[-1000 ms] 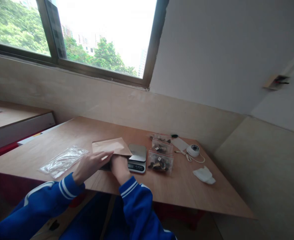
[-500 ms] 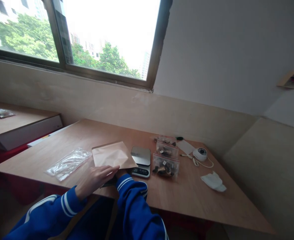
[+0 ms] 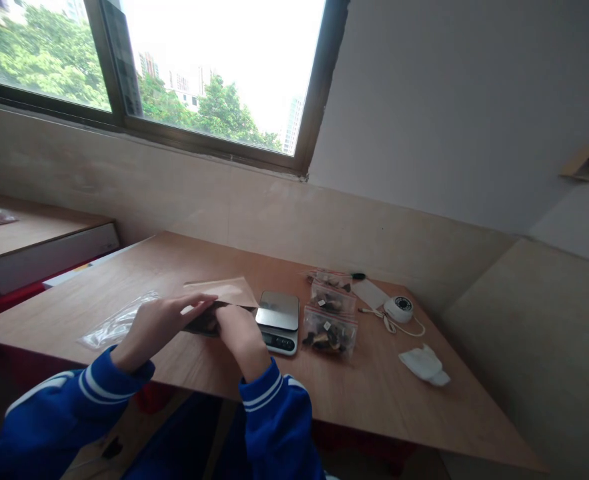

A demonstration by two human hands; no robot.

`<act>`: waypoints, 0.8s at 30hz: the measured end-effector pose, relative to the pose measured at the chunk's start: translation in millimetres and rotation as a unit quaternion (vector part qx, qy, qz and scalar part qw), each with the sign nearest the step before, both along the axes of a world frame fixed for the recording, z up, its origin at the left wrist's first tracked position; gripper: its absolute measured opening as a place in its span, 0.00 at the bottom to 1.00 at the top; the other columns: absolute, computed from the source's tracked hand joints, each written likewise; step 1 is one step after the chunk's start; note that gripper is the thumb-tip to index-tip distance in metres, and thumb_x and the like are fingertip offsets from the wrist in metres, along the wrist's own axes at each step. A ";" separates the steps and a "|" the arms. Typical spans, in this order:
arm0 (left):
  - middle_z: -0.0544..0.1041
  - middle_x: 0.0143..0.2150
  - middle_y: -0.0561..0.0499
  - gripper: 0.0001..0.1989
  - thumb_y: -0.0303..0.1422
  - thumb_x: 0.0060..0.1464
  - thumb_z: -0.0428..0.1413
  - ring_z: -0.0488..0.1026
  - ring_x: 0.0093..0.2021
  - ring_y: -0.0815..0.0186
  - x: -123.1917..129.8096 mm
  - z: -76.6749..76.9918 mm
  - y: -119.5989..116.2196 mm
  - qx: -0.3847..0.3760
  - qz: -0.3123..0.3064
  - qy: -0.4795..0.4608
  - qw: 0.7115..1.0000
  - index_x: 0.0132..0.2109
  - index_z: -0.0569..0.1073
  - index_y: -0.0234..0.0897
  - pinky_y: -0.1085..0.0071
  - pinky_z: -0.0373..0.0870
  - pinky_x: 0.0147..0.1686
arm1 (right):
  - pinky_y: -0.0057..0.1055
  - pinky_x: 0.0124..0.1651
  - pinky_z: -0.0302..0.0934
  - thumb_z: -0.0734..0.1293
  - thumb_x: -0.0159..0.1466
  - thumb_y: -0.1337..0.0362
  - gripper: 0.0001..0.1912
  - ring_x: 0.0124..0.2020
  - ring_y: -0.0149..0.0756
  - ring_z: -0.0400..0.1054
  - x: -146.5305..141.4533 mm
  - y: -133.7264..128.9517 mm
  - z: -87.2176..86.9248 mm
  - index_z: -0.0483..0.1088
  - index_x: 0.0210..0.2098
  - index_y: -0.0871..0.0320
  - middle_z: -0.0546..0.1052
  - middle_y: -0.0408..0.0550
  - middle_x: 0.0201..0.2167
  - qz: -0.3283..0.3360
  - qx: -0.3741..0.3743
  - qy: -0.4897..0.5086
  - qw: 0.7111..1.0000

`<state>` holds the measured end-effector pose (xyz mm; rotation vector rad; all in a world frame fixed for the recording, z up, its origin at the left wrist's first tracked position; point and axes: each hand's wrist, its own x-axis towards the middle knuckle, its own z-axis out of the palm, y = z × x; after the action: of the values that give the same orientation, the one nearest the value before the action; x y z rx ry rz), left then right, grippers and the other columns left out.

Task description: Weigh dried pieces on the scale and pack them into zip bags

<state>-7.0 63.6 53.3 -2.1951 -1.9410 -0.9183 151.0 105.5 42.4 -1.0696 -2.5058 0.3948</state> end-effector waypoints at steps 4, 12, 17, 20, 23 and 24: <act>0.82 0.33 0.54 0.16 0.46 0.55 0.50 0.77 0.29 0.61 -5.9 3.0 -1.1 0.001 -0.007 -0.041 0.999 0.43 0.79 0.50 0.72 0.62 0.26 | 0.32 0.48 0.64 0.57 0.63 0.78 0.19 0.43 0.39 0.72 8.9 -11.6 17.0 0.72 0.45 0.58 0.78 0.51 0.43 0.021 0.008 0.008 1.000; 0.81 0.33 0.55 0.18 0.48 0.55 0.48 0.75 0.26 0.63 -10.5 -2.5 -4.0 0.000 -0.024 -0.087 0.996 0.42 0.79 0.49 0.72 0.63 0.27 | 0.33 0.57 0.60 0.58 0.63 0.77 0.21 0.53 0.36 0.67 23.5 -19.2 5.3 0.69 0.53 0.58 0.73 0.50 0.51 0.077 -0.002 0.117 0.990; 0.82 0.33 0.55 0.18 0.47 0.55 0.49 0.75 0.27 0.62 -8.9 1.2 -2.1 0.001 -0.022 -0.094 0.995 0.42 0.79 0.48 0.71 0.64 0.29 | 0.31 0.58 0.60 0.58 0.63 0.77 0.24 0.54 0.33 0.66 27.4 -18.1 -4.2 0.67 0.55 0.50 0.74 0.44 0.51 0.062 0.016 0.231 0.971; 0.82 0.35 0.55 0.18 0.47 0.55 0.48 0.76 0.29 0.62 -5.9 3.3 -0.9 0.007 -0.024 -0.103 0.994 0.43 0.78 0.49 0.72 0.65 0.32 | 0.32 0.59 0.59 0.59 0.64 0.75 0.23 0.54 0.33 0.66 29.2 -14.3 -9.5 0.68 0.55 0.50 0.73 0.45 0.53 0.040 0.024 0.293 0.955; 0.82 0.35 0.55 0.18 0.48 0.56 0.48 0.77 0.32 0.62 -3.0 5.8 -0.4 0.002 -0.024 -0.102 0.994 0.43 0.78 0.48 0.73 0.66 0.34 | 0.33 0.57 0.61 0.61 0.64 0.72 0.21 0.52 0.35 0.68 28.7 -13.4 -14.4 0.69 0.54 0.50 0.74 0.47 0.51 0.030 0.033 0.321 0.946; 0.82 0.36 0.55 0.18 0.48 0.56 0.48 0.77 0.34 0.63 -2.2 6.9 -0.5 -0.006 -0.027 -0.099 0.995 0.43 0.78 0.48 0.73 0.66 0.34 | 0.33 0.56 0.62 0.62 0.64 0.71 0.20 0.51 0.35 0.68 28.2 -14.2 -15.2 0.69 0.54 0.50 0.74 0.47 0.50 0.029 0.040 0.331 0.942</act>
<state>-9.2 63.1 60.2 -2.2507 -1.9796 -1.1769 179.2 91.3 27.2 -0.6781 -1.9307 0.5556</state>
